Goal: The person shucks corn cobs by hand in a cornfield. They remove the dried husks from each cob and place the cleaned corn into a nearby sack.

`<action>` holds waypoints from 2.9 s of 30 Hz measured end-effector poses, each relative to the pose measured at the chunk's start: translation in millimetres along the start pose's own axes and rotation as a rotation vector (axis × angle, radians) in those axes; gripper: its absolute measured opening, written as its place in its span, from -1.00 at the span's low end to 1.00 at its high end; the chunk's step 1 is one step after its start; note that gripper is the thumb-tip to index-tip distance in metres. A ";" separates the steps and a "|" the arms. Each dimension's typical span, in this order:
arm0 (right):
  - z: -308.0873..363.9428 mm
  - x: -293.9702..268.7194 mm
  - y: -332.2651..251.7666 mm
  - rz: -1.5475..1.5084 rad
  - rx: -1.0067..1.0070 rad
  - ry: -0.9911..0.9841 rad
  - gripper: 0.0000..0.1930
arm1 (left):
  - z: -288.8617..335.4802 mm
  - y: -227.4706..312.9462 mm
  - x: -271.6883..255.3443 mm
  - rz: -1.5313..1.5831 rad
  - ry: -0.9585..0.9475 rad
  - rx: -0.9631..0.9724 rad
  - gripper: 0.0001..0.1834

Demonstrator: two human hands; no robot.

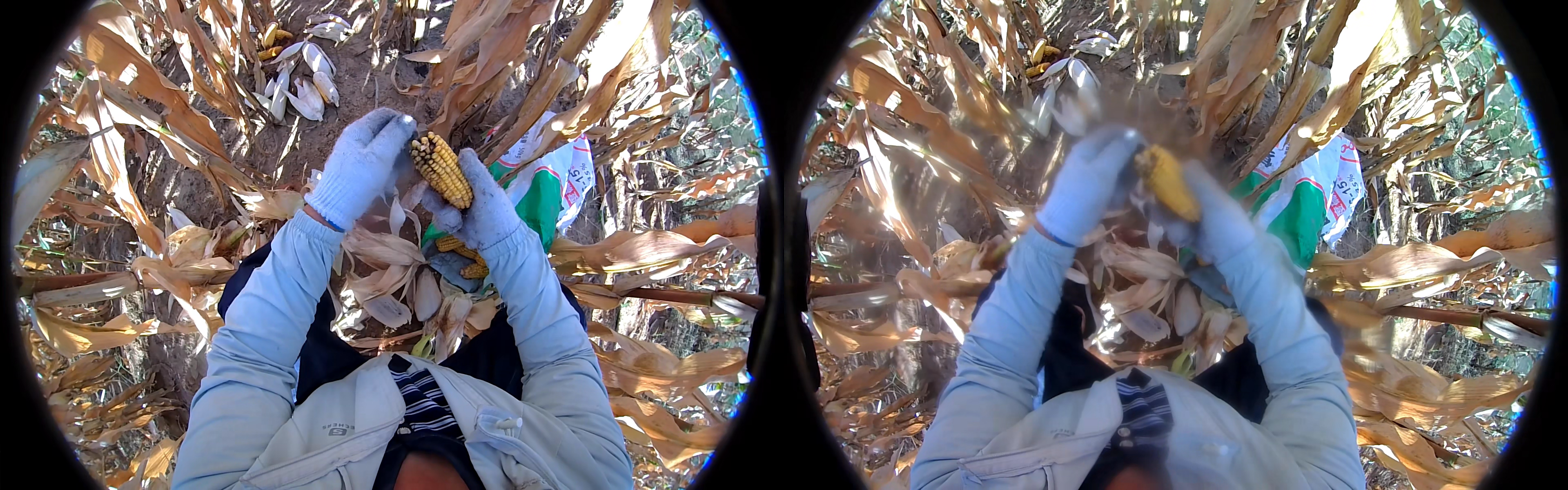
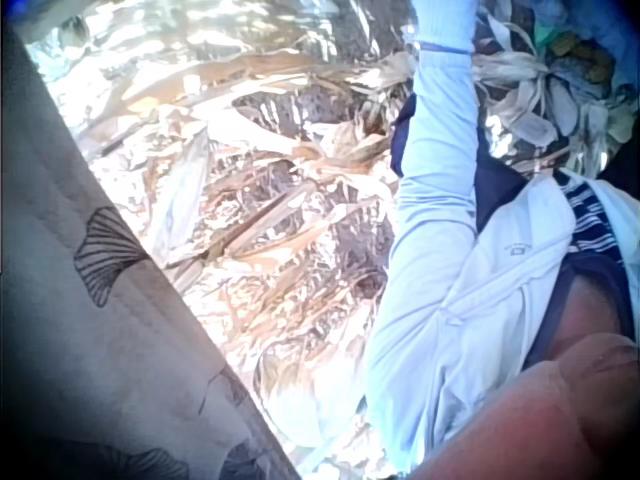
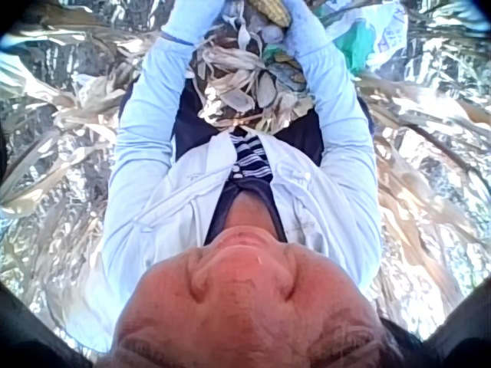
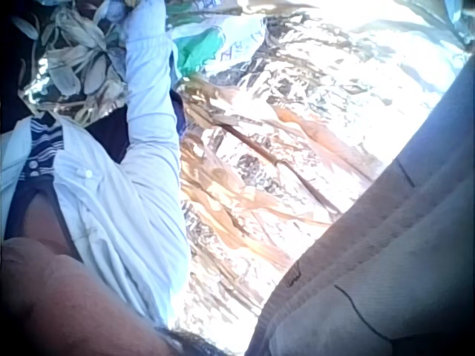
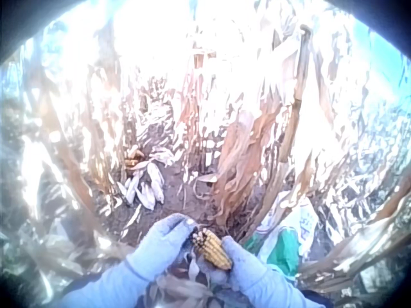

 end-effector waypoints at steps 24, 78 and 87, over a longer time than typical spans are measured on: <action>5.0 3.2 4.5 -0.187 0.245 -0.163 -0.34 | 11.6 7.5 14.4 -0.001 -0.075 0.063 -0.63; 9.9 -4.7 -1.0 0.039 0.083 -0.031 -0.46 | 7.6 5.4 12.7 -0.180 -0.110 0.066 -0.62; 6.8 -7.2 -3.3 0.028 0.075 -0.048 -0.46 | 7.5 -3.9 14.2 -0.008 -0.085 0.078 -0.54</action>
Point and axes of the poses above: each hand's wrist, its own z-axis away from the middle knuckle, its own x-axis out of the palm, y = z × x, the point moved 2 cm from there along -z, towards the middle knuckle, and after that the axes turned 12 degrees about y, right-handed, at the moved point
